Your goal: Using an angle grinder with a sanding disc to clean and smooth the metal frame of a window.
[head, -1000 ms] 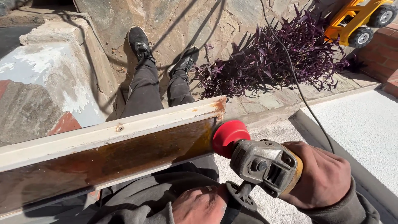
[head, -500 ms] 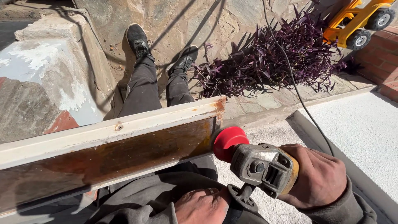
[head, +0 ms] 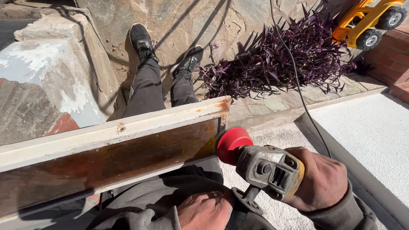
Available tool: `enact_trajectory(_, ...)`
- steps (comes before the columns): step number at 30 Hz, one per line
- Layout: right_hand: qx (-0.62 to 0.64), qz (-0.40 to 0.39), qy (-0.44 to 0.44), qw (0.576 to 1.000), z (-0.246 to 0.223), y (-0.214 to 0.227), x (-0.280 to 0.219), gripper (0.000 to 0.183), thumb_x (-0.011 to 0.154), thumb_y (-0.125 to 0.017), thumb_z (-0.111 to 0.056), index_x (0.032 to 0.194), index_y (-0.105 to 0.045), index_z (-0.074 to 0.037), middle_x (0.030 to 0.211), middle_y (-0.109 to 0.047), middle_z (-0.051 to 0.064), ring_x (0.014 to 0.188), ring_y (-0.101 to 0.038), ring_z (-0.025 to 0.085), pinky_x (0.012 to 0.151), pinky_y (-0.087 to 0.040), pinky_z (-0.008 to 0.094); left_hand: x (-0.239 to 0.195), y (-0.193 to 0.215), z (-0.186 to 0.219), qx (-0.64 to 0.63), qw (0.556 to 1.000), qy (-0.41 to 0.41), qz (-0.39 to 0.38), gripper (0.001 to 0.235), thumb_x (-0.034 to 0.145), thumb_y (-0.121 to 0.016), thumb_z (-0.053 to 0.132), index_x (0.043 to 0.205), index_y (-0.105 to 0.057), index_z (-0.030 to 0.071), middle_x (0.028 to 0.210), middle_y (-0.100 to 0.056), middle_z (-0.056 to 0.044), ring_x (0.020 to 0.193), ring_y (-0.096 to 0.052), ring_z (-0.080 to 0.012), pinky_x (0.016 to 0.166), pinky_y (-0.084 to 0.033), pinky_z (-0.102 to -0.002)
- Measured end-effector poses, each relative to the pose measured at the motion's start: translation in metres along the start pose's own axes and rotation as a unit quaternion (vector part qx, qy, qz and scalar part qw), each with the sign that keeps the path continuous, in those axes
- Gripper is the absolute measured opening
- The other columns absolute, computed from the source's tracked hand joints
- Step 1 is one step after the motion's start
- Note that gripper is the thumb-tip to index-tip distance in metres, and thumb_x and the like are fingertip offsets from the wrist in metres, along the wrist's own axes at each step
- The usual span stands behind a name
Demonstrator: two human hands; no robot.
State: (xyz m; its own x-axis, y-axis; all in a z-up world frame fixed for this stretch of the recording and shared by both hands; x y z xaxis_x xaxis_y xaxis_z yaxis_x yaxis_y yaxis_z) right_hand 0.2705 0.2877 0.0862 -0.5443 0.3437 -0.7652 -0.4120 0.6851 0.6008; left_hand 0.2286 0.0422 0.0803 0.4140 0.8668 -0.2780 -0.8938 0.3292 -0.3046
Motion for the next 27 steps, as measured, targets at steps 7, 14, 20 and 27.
enact_trajectory(7,-0.048,0.023,-0.066,0.996,0.004,0.011,0.011,0.084,0.053,-0.086,-0.066,0.108,-0.064,-0.008,0.074,-0.073,0.009,0.065,-0.073,0.029,0.062,-0.057,0.041,0.045,0.064,-0.027,-0.038,0.998,0.029,-0.037,0.085,0.098,-0.053,0.067,0.124,-0.052,-0.014,0.097,-0.067,-0.033,0.096,-0.07,-0.0489,0.095,-0.053,-0.056)
enact_trajectory(14,-0.031,0.04,-0.039,0.998,-0.002,0.014,0.017,0.081,0.053,-0.082,-0.063,0.105,-0.064,-0.005,0.078,-0.072,0.01,0.068,-0.073,0.031,0.064,-0.057,0.041,0.044,0.072,-0.03,-0.037,0.998,0.034,-0.033,0.086,0.095,-0.055,0.067,0.114,-0.052,-0.017,0.095,-0.066,-0.035,0.096,-0.069,-0.0495,0.094,-0.052,-0.057)
enact_trajectory(20,0.003,0.034,-0.018,0.999,-0.007,0.01,0.017,0.08,0.057,-0.082,-0.063,0.107,-0.063,-0.004,0.078,-0.072,0.009,0.069,-0.074,0.029,0.065,-0.057,0.04,0.038,0.07,-0.034,-0.019,0.991,0.097,-0.096,0.09,0.097,-0.052,0.069,0.13,-0.048,-0.015,0.1,-0.066,-0.038,0.1,-0.069,-0.0518,0.101,-0.048,-0.06)
enact_trajectory(27,-0.013,0.049,-0.039,0.998,-0.007,0.016,0.016,0.081,0.054,-0.083,-0.061,0.108,-0.062,-0.004,0.079,-0.072,0.011,0.071,-0.074,0.03,0.066,-0.057,0.04,0.04,0.081,-0.025,-0.011,1.0,0.007,-0.015,0.089,0.1,-0.053,0.067,0.126,-0.048,-0.018,0.112,-0.064,-0.04,0.11,-0.065,-0.0543,0.104,-0.046,-0.059)
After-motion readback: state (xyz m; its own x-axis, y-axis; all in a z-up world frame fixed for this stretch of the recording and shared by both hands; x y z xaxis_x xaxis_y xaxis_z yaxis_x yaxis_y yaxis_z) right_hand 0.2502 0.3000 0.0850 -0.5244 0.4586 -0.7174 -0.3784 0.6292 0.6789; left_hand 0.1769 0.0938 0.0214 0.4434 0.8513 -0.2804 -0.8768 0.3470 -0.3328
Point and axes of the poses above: each hand's wrist, its own x-axis towards the middle knuckle, its own y-axis out of the back of the hand, z = x × y, the point moved 7 cm from there along x, towards the middle knuckle
